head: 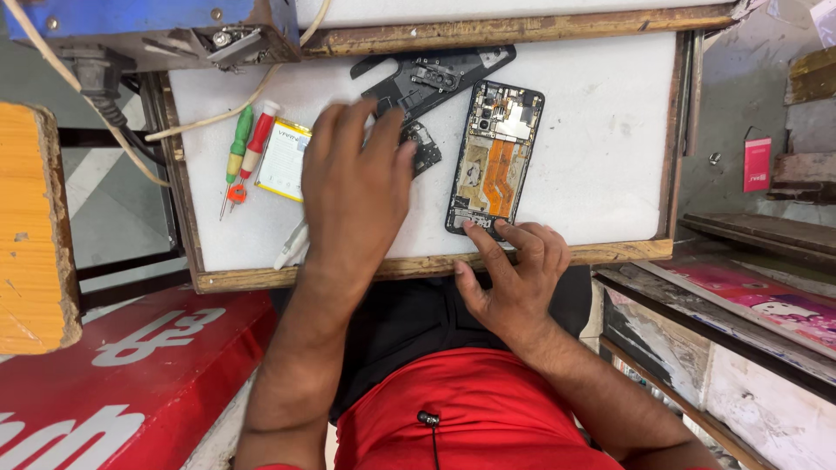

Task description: The person works on a disassembled smartphone placed on their lap, using a red-handled screwdriver and a green-handled tool to adjust components on the motherboard and frame. They also handle a battery and a brush while performing the repair.

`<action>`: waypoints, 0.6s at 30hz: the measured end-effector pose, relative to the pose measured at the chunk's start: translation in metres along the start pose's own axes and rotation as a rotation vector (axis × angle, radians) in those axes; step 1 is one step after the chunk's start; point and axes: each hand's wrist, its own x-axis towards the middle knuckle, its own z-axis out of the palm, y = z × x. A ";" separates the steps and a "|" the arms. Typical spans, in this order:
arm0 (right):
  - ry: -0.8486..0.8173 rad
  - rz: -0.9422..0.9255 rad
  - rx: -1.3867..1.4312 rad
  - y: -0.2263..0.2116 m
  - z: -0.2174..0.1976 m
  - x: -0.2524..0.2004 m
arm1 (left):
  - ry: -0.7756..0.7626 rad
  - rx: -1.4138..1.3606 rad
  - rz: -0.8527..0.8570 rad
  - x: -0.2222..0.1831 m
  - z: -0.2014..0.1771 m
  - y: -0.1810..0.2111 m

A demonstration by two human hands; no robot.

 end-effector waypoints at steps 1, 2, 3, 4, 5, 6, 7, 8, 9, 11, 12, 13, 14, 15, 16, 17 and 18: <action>-0.007 0.003 0.007 0.000 0.000 -0.003 | -0.018 0.019 0.009 0.006 0.006 0.002; -0.009 0.005 0.013 0.001 0.000 -0.005 | -0.031 0.039 0.021 0.014 0.014 0.004; -0.010 0.006 0.019 0.002 0.000 -0.006 | -0.045 0.059 0.034 0.022 0.020 0.006; -0.017 0.011 0.017 0.002 -0.001 -0.008 | -0.058 0.097 0.024 0.029 0.026 0.006; -0.023 0.016 0.016 0.002 -0.002 -0.009 | -0.072 0.134 0.014 0.035 0.032 0.008; -0.027 0.024 0.015 0.002 -0.002 -0.010 | -0.087 0.174 0.007 0.039 0.035 0.008; -0.027 0.025 0.020 0.002 -0.001 -0.010 | -0.096 0.169 -0.016 0.040 0.035 0.008; -0.028 0.032 0.021 0.002 -0.001 -0.011 | -0.109 0.162 -0.034 0.040 0.035 0.007; -0.028 0.040 0.023 0.003 -0.001 -0.012 | -0.122 0.154 -0.052 0.040 0.035 0.006; -0.030 0.038 0.023 0.004 0.000 -0.015 | -0.148 0.184 -0.065 0.033 0.033 0.004; -0.032 0.030 0.027 0.006 0.000 -0.015 | -0.157 0.201 -0.079 0.030 0.031 0.004; -0.036 0.039 0.025 0.006 -0.001 -0.016 | -0.146 0.212 -0.065 0.026 0.030 0.005; -0.040 0.039 0.028 0.006 -0.001 -0.016 | -0.131 0.228 -0.058 0.022 0.028 0.006; -0.043 0.040 0.031 0.006 -0.001 -0.016 | -0.116 0.244 -0.052 0.019 0.025 0.007; -0.044 0.043 0.032 0.005 -0.001 -0.016 | -0.110 0.248 -0.058 0.015 0.022 0.008; -0.046 0.046 0.032 0.005 -0.002 -0.016 | -0.104 0.251 -0.064 0.011 0.019 0.009; -0.046 0.054 0.028 0.005 -0.003 -0.016 | -0.100 0.250 -0.065 0.008 0.016 0.011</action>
